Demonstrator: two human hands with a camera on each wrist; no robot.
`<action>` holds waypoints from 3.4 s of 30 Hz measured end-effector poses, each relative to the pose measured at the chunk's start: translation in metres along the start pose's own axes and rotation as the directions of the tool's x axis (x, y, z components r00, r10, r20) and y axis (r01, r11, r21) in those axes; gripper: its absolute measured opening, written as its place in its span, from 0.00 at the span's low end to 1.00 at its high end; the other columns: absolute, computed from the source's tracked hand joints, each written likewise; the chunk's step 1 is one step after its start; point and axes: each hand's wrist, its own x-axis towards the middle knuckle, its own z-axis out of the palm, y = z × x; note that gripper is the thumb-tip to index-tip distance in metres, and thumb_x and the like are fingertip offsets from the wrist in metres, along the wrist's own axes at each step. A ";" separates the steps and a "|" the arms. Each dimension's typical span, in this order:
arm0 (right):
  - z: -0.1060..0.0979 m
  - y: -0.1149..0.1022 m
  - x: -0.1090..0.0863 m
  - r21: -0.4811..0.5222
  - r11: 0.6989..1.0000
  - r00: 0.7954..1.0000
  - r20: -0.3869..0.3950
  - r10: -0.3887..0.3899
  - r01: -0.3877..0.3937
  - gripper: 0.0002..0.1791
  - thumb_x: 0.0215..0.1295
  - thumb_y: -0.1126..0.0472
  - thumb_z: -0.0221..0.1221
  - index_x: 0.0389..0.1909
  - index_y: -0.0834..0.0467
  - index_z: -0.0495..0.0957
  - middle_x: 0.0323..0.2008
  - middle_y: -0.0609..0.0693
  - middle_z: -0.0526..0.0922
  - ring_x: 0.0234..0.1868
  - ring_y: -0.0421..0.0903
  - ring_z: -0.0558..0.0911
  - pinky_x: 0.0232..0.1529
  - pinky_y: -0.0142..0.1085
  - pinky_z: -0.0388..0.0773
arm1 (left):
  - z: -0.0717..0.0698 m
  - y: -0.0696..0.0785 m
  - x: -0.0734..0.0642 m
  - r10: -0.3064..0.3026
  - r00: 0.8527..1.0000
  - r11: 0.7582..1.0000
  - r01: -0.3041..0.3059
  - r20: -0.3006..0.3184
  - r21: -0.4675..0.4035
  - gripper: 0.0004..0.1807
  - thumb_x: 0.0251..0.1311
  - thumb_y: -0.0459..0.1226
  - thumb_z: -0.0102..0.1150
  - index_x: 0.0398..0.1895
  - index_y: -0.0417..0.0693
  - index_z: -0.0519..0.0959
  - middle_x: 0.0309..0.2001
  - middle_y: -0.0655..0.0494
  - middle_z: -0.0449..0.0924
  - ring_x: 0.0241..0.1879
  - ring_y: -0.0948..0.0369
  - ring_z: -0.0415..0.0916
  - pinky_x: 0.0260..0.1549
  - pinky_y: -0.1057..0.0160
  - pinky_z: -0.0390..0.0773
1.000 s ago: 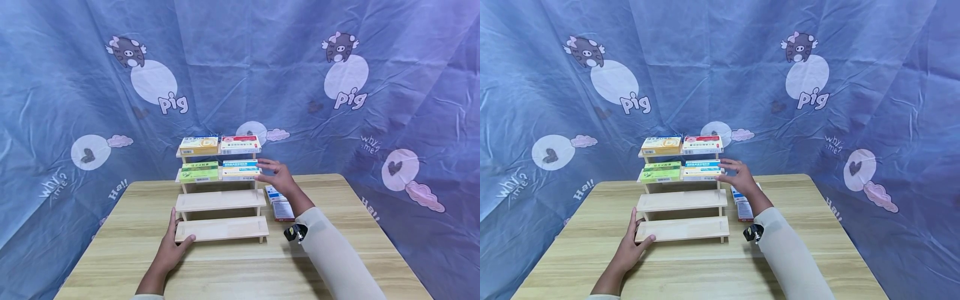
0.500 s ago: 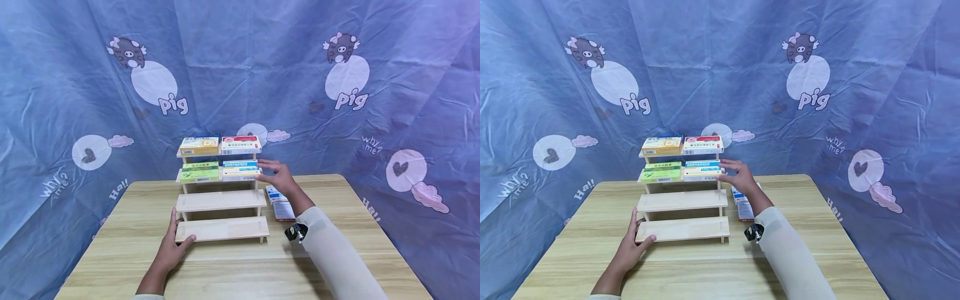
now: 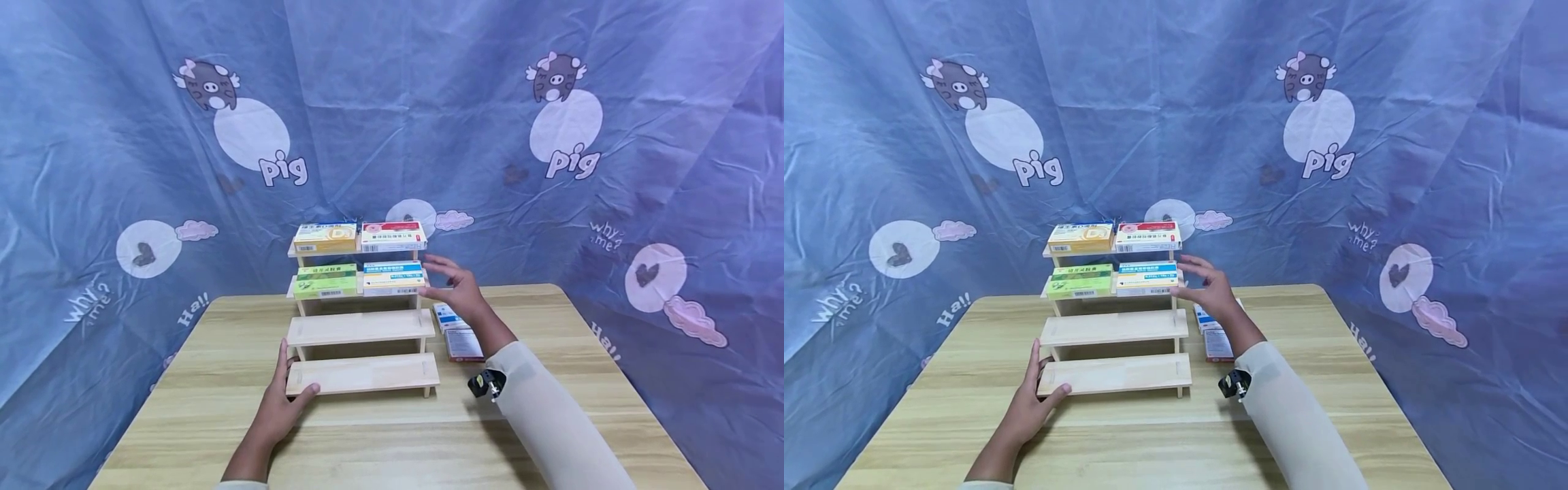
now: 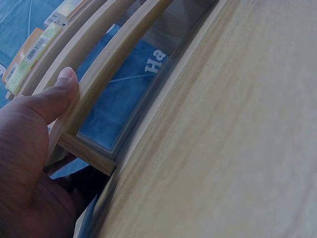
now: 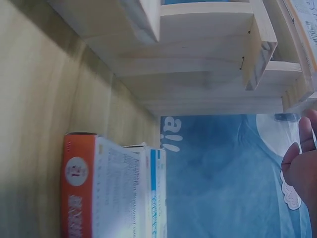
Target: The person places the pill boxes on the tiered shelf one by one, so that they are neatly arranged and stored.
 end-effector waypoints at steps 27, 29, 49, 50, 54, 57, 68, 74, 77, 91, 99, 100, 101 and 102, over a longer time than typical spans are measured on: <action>-0.045 0.042 -0.050 -0.039 0.993 0.994 -0.024 0.108 -0.109 0.25 0.74 0.64 0.69 0.69 0.65 0.82 0.76 0.62 0.72 0.63 0.43 0.75 0.49 0.30 0.69 | 0.001 -0.001 0.000 0.020 1.000 1.000 -0.020 -0.011 0.000 0.66 0.73 0.51 0.71 0.91 0.66 0.25 0.84 0.34 0.60 0.82 0.33 0.62 0.80 0.25 0.54; -0.047 0.045 -0.055 -0.038 0.992 0.992 -0.031 0.121 -0.122 0.24 0.74 0.64 0.69 0.69 0.65 0.82 0.75 0.62 0.72 0.63 0.39 0.74 0.49 0.30 0.70 | 0.001 -0.001 0.000 0.017 1.000 1.000 -0.017 -0.009 -0.006 0.66 0.72 0.50 0.72 0.91 0.67 0.25 0.84 0.34 0.60 0.82 0.33 0.62 0.80 0.25 0.54; -0.075 0.062 -0.085 -0.117 0.972 0.977 0.050 0.209 -0.202 0.28 0.72 0.62 0.70 0.70 0.66 0.80 0.78 0.66 0.70 0.77 0.65 0.68 0.59 0.42 0.70 | 0.001 0.000 -0.001 0.020 1.000 1.000 -0.020 -0.010 -0.009 0.66 0.73 0.49 0.72 0.91 0.66 0.26 0.84 0.34 0.61 0.82 0.33 0.63 0.80 0.25 0.55; -0.076 0.063 -0.086 -0.122 0.972 0.976 0.057 0.208 -0.200 0.28 0.72 0.62 0.70 0.70 0.66 0.80 0.78 0.66 0.70 0.76 0.63 0.69 0.58 0.40 0.71 | 0.000 0.000 0.000 0.016 1.000 1.000 -0.016 -0.006 -0.013 0.66 0.73 0.49 0.72 0.91 0.67 0.25 0.84 0.34 0.60 0.82 0.34 0.63 0.80 0.26 0.56; -0.081 0.064 -0.090 -0.140 0.969 0.973 0.085 0.216 -0.203 0.29 0.71 0.63 0.71 0.70 0.65 0.80 0.78 0.67 0.71 0.74 0.62 0.71 0.57 0.40 0.72 | -0.001 0.001 -0.001 0.014 1.000 1.000 -0.014 0.002 -0.014 0.66 0.72 0.49 0.72 0.91 0.66 0.25 0.85 0.35 0.60 0.81 0.34 0.64 0.80 0.27 0.57; -0.084 0.066 -0.093 -0.162 0.963 0.969 0.091 0.231 -0.215 0.29 0.71 0.61 0.70 0.71 0.64 0.80 0.77 0.67 0.73 0.72 0.63 0.72 0.58 0.44 0.72 | -0.001 0.002 -0.001 0.017 1.000 1.000 -0.017 0.002 -0.011 0.66 0.72 0.49 0.72 0.91 0.62 0.26 0.85 0.35 0.60 0.81 0.34 0.64 0.80 0.26 0.56; -0.096 0.077 -0.106 -0.172 0.948 0.955 0.083 0.283 -0.266 0.31 0.72 0.60 0.70 0.74 0.65 0.77 0.75 0.68 0.75 0.70 0.65 0.73 0.67 0.57 0.70 | -0.001 0.002 -0.002 0.017 1.000 1.000 -0.017 0.001 -0.006 0.66 0.73 0.49 0.71 0.91 0.64 0.25 0.85 0.35 0.60 0.81 0.34 0.64 0.80 0.26 0.56; -0.100 0.085 -0.111 -0.114 0.943 0.946 0.053 0.320 -0.313 0.33 0.72 0.62 0.70 0.74 0.66 0.76 0.73 0.67 0.75 0.67 0.56 0.74 0.70 0.56 0.71 | 0.000 0.001 0.000 0.027 1.000 1.000 -0.027 -0.008 0.004 0.66 0.73 0.50 0.71 0.91 0.66 0.25 0.84 0.34 0.60 0.81 0.34 0.64 0.80 0.26 0.56; -0.101 0.092 -0.115 -0.095 0.939 0.940 0.045 0.337 -0.332 0.33 0.72 0.63 0.70 0.76 0.65 0.75 0.70 0.67 0.77 0.64 0.50 0.76 0.68 0.49 0.74 | 0.001 -0.001 0.000 0.026 1.000 1.000 -0.026 -0.008 0.006 0.66 0.73 0.50 0.71 0.91 0.65 0.25 0.85 0.35 0.60 0.82 0.34 0.63 0.80 0.26 0.57; -0.103 0.109 -0.123 -0.068 0.956 0.953 0.083 0.292 -0.287 0.30 0.71 0.62 0.72 0.70 0.67 0.79 0.56 0.62 0.86 0.55 0.40 0.81 0.52 0.25 0.75 | -0.001 0.000 0.000 0.031 1.000 1.000 -0.031 -0.005 -0.005 0.66 0.73 0.49 0.71 0.91 0.66 0.25 0.85 0.34 0.60 0.82 0.34 0.62 0.80 0.26 0.55; -0.103 0.108 -0.126 -0.097 0.954 0.949 0.110 0.295 -0.285 0.29 0.70 0.63 0.72 0.69 0.68 0.80 0.62 0.67 0.84 0.58 0.44 0.81 0.55 0.29 0.75 | 0.001 0.000 -0.002 0.027 1.000 1.000 -0.027 -0.011 0.003 0.66 0.73 0.49 0.71 0.91 0.67 0.24 0.84 0.33 0.61 0.81 0.33 0.64 0.79 0.25 0.56; -0.102 0.108 -0.126 -0.103 0.953 0.948 0.116 0.296 -0.285 0.29 0.70 0.64 0.72 0.69 0.68 0.80 0.64 0.68 0.83 0.59 0.44 0.80 0.55 0.29 0.75 | 0.000 0.000 -0.002 0.026 1.000 1.000 -0.026 -0.011 0.003 0.66 0.73 0.49 0.71 0.91 0.67 0.25 0.84 0.33 0.60 0.81 0.32 0.63 0.79 0.25 0.56; -0.102 0.107 -0.126 -0.109 0.953 0.947 0.123 0.297 -0.284 0.29 0.70 0.64 0.72 0.70 0.68 0.80 0.65 0.68 0.82 0.59 0.45 0.80 0.55 0.30 0.75 | 0.000 0.000 -0.002 0.026 1.000 1.000 -0.025 -0.009 0.006 0.66 0.73 0.49 0.71 0.91 0.67 0.24 0.84 0.33 0.60 0.81 0.32 0.63 0.79 0.24 0.56; -0.102 0.105 -0.126 -0.111 0.952 0.946 0.130 0.297 -0.284 0.29 0.70 0.64 0.72 0.70 0.68 0.80 0.67 0.69 0.81 0.59 0.45 0.79 0.55 0.30 0.75 | 0.000 0.000 -0.002 0.025 1.000 1.000 -0.025 -0.010 0.007 0.66 0.73 0.50 0.71 0.91 0.66 0.25 0.84 0.33 0.60 0.81 0.32 0.62 0.78 0.24 0.56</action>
